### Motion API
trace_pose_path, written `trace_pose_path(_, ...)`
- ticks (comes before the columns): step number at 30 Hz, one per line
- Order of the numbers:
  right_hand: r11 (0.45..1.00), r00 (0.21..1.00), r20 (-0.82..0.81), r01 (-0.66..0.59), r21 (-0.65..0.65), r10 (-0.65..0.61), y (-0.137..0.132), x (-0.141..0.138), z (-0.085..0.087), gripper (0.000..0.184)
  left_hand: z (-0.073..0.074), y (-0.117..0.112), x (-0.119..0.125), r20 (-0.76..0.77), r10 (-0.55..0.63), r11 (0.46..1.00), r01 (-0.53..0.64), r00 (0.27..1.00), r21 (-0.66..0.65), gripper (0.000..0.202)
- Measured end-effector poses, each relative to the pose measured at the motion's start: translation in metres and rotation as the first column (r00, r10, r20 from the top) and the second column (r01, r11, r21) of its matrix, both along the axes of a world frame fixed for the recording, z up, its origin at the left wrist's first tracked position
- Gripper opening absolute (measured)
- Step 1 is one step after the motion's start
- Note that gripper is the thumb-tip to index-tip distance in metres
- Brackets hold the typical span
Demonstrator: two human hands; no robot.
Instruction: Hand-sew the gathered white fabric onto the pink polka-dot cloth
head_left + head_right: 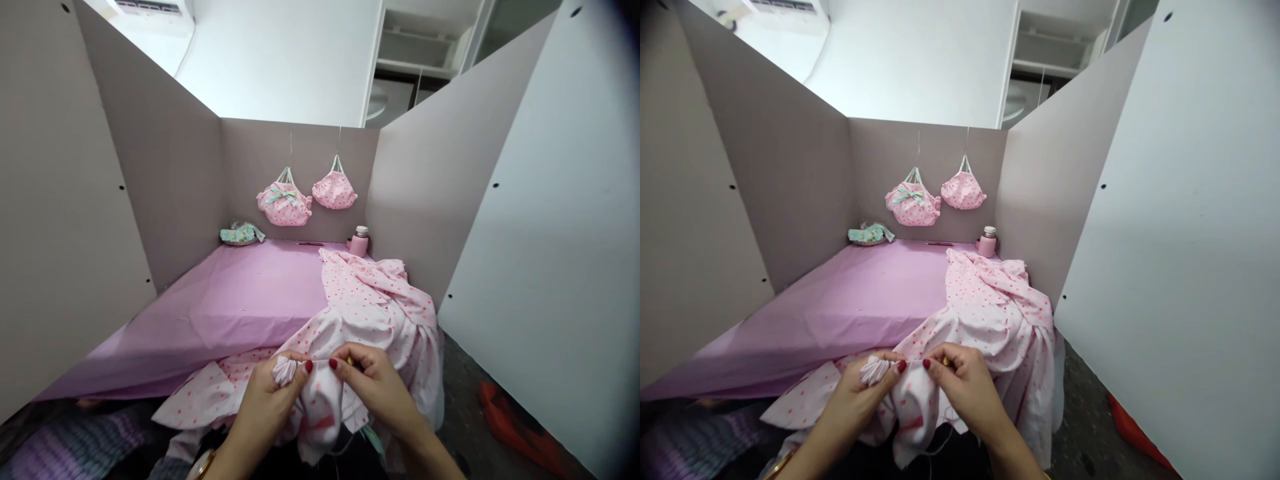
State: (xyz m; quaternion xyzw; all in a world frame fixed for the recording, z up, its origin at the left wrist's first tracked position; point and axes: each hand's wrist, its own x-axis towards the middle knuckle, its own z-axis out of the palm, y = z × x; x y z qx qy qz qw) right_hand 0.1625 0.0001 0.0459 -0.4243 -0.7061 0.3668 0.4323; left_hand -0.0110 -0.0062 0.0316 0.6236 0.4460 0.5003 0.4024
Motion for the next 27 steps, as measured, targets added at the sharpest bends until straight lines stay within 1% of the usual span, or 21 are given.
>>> trace_pose_path(3,0.999,0.999,0.04,0.02,0.027,-0.021,0.0,0.001,-0.002,0.02,0.0,0.0,0.0,0.015,0.002,1.0,-0.002,1.0,-0.003,0.019)
trace_pose_path(5,0.993,0.996,0.071,0.051,0.11,-0.059,-0.002,0.001,-0.002,0.018,0.0,0.001,0.0,0.02,0.013,1.0,-0.013,1.0,-0.011,0.019)
trace_pose_path(7,0.974,0.989,0.115,0.062,0.218,-0.089,-0.005,0.001,0.0,0.019,-0.002,0.002,-0.001,0.019,0.023,1.0,-0.023,1.0,-0.013,0.019)
trace_pose_path(8,0.964,0.986,0.139,0.049,0.262,-0.088,-0.007,0.0,0.001,0.02,-0.002,0.002,-0.001,0.018,0.026,1.0,-0.026,1.0,-0.008,0.018)
trace_pose_path(10,0.953,0.982,0.178,0.007,0.303,-0.063,-0.01,0.0,0.004,0.021,-0.002,0.002,-0.002,0.01,0.021,1.0,-0.021,1.0,0.003,0.018)
trace_pose_path(13,0.955,0.975,0.218,-0.025,0.297,-0.043,-0.012,-0.001,0.006,0.02,-0.002,0.001,-0.002,-0.005,0.012,1.0,-0.012,1.0,0.006,0.019)
trace_pose_path(18,0.95,0.955,0.286,-0.019,0.31,-0.074,-0.013,-0.002,0.005,0.019,-0.003,0.001,-0.001,-0.011,0.02,1.0,-0.02,1.0,-0.002,0.018)
trace_pose_path(22,0.95,0.965,0.26,-0.04,0.31,-0.044,-0.014,-0.002,0.003,0.021,-0.002,0.001,-0.002,-0.004,0.007,1.0,-0.007,1.0,0.004,0.018)
trace_pose_path(27,0.95,0.969,0.241,-0.035,0.311,-0.043,-0.013,-0.002,0.002,0.025,-0.001,0.0,-0.002,0.013,0.003,1.0,-0.003,1.0,-0.004,0.016)
